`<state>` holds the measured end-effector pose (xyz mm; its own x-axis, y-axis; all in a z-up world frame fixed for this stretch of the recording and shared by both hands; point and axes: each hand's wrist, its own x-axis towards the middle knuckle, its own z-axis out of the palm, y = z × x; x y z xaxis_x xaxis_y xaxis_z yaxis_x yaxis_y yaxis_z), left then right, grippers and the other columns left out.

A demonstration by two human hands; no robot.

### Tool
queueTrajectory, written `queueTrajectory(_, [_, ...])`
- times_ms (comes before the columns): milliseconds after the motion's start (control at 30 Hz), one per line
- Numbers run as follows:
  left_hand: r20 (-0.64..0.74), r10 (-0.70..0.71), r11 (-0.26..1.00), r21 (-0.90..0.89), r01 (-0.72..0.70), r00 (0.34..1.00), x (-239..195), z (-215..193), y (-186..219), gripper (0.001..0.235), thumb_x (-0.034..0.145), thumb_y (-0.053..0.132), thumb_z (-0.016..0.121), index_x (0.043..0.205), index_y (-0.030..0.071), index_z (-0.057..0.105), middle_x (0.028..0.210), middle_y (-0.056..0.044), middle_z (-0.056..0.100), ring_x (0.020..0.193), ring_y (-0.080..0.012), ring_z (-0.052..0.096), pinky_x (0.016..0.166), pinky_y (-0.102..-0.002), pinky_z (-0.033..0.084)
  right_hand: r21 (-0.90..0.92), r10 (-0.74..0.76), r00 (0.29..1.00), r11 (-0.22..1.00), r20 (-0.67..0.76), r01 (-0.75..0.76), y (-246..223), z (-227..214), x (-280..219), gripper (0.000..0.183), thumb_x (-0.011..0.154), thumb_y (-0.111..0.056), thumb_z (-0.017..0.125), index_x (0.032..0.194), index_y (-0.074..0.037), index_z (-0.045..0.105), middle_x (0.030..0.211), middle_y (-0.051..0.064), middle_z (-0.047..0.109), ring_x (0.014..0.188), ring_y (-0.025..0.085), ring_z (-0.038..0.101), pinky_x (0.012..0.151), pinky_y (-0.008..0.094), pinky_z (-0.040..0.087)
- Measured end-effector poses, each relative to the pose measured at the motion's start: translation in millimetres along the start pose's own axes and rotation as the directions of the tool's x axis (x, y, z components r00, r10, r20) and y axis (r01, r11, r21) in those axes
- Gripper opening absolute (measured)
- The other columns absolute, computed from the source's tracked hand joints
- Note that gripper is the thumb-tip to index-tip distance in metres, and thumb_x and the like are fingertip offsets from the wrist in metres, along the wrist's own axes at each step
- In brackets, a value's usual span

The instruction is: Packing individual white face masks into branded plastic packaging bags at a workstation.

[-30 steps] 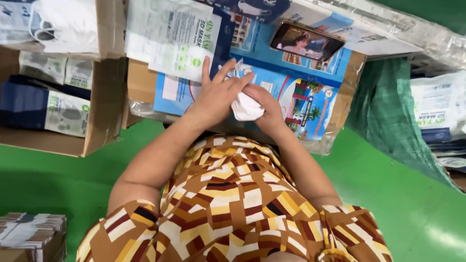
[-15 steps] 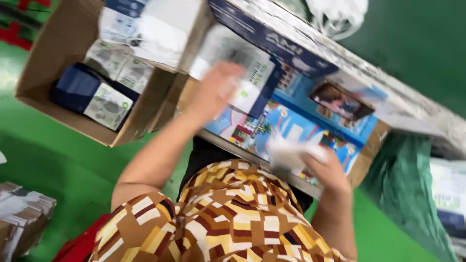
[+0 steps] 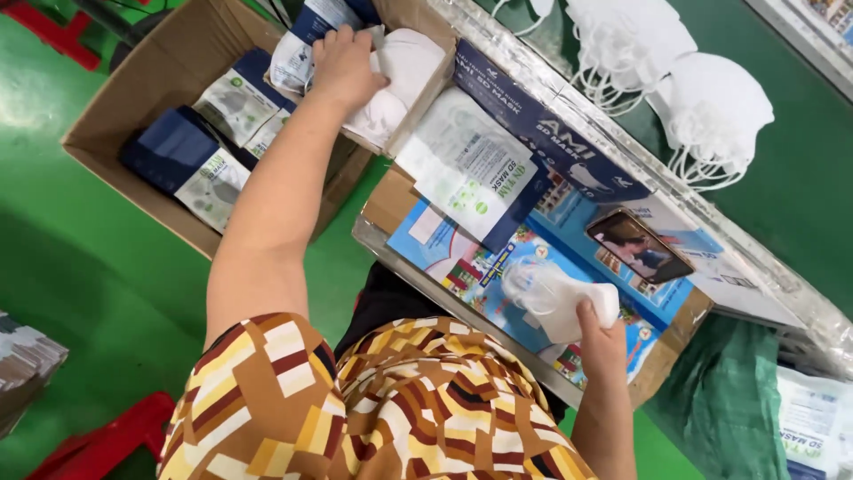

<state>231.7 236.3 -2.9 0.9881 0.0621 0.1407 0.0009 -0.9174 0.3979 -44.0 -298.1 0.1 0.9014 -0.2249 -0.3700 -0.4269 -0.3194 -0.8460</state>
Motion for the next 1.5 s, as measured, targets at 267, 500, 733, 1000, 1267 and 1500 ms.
queueTrajectory(267, [-0.102, -0.109, 0.912, -0.406, 0.059, 0.989, -17, -23, -15, 0.041, 0.088, 0.014, 0.084, 0.117, 0.009, 0.056, 0.117, -0.016, 0.065, 0.109, -0.0383, 0.062, 0.091, -0.046, 0.05, 0.059, -0.098, 0.995, 0.994, 0.031, 0.096, -27, 12, -4, 0.029, 0.096, -0.017, 0.069, 0.12, -0.001, 0.068, 0.11, 0.004, 0.072, 0.099, 0.013, 0.066, 0.085, 0.03, 0.052])
queueTrajectory(500, [-0.162, 0.023, 0.909, -0.407, -0.088, 0.987, -42, -55, -7, 0.06, 0.084, 0.0, 0.086, 0.131, 0.012, 0.051, 0.137, -0.015, 0.055, 0.115, -0.0356, 0.064, 0.095, -0.042, 0.055, 0.085, -0.139, 0.989, 0.987, 0.043, 0.135, -16, 19, -2, 0.027, 0.093, -0.011, 0.074, 0.118, -0.003, 0.068, 0.108, 0.003, 0.072, 0.097, 0.012, 0.065, 0.086, 0.029, 0.052])
queueTrajectory(733, [-0.233, -0.004, 0.902, -0.42, -0.097, 0.972, -56, -53, 6, 0.089, 0.07, -0.009, 0.086, 0.148, 0.009, 0.046, 0.146, -0.019, 0.029, 0.119, -0.0388, 0.059, 0.092, -0.039, 0.057, 0.075, -0.115, 0.993, 0.991, 0.018, 0.113, -22, 17, -11, 0.026, 0.093, -0.01, 0.074, 0.118, -0.003, 0.069, 0.108, 0.002, 0.072, 0.097, 0.011, 0.065, 0.085, 0.029, 0.052])
queueTrajectory(1000, [-0.44, 0.046, 0.965, -0.211, -0.154, 0.897, -68, -99, 39, 0.012, 0.101, 0.01, 0.075, 0.111, 0.006, 0.07, 0.103, -0.012, 0.069, 0.098, -0.0333, 0.067, 0.08, -0.043, 0.052, -0.141, -0.331, 0.941, 0.93, 0.076, 0.339, -22, 14, -17, 0.028, 0.084, -0.008, 0.081, 0.112, -0.012, 0.077, 0.118, 0.006, 0.072, 0.107, 0.017, 0.066, 0.092, 0.031, 0.053])
queueTrajectory(1267, [0.485, 0.532, 0.683, -0.731, -0.013, 0.694, -143, -101, 210, 0.035, 0.106, 0.034, 0.05, 0.132, 0.014, 0.065, 0.12, -0.012, 0.072, 0.113, -0.0273, 0.067, 0.098, -0.037, 0.05, -0.223, -0.798, 0.469, 0.414, 0.378, 0.883, -152, 56, -47, 0.042, 0.065, -0.009, 0.082, 0.105, -0.018, 0.074, 0.141, 0.017, 0.051, 0.125, 0.043, 0.046, 0.103, 0.047, 0.04])
queueTrajectory(1500, [-0.179, 0.223, 0.955, -0.156, -0.252, 0.958, 6, -14, 20, 0.041, 0.092, 0.011, 0.067, 0.132, 0.006, 0.066, 0.123, -0.022, 0.068, 0.116, -0.0437, 0.06, 0.098, -0.051, 0.047, -0.04, -0.459, 0.847, 0.873, 0.269, 0.486, -84, 37, -45, 0.027, 0.085, -0.001, 0.08, 0.11, -0.011, 0.075, 0.099, 0.007, 0.076, 0.088, 0.021, 0.074, 0.078, 0.03, 0.057])
